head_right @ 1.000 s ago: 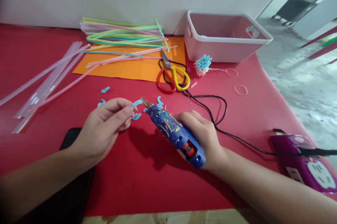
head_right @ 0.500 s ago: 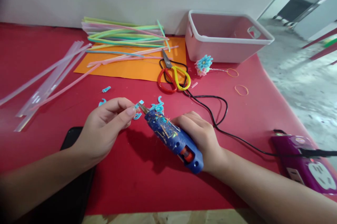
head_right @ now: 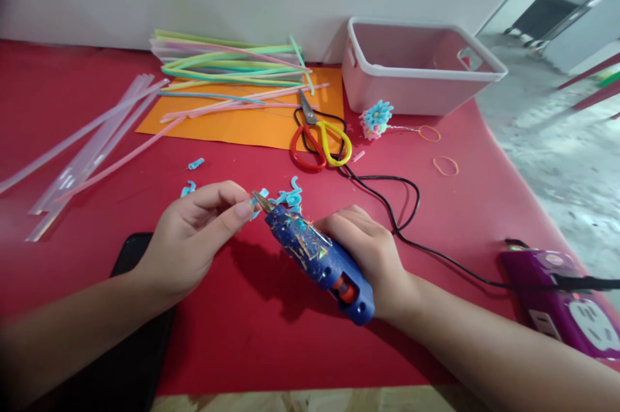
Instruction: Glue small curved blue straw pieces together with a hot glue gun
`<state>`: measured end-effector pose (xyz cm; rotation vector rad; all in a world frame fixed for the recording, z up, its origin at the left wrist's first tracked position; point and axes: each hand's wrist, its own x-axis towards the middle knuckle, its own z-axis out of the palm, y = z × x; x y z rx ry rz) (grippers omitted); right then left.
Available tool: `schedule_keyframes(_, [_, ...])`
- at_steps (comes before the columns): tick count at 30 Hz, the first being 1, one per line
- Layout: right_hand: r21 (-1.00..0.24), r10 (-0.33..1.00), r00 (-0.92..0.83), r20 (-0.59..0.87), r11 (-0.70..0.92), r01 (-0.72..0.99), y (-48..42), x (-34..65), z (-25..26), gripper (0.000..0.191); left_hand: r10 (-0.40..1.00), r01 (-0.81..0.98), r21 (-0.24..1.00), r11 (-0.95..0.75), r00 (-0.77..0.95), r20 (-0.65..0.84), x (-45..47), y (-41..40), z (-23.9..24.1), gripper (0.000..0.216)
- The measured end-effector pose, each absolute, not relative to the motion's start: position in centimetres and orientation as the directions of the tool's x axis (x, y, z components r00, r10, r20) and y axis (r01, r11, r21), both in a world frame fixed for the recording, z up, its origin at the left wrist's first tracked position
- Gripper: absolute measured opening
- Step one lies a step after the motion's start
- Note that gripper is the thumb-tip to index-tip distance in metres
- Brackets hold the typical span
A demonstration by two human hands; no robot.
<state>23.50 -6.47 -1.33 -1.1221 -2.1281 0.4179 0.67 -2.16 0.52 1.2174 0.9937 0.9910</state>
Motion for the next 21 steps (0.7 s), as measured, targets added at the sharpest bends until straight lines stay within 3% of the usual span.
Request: schedule_keyframes(21, [-0.54, 0.793, -0.415, 0.445, 0.608, 0.583, -6.45, 23.58, -1.64, 0.008, 0.958, -0.177, 0.98, 0.087, 0.286, -0.033, 0.81, -2.12, 0.13, 0.012])
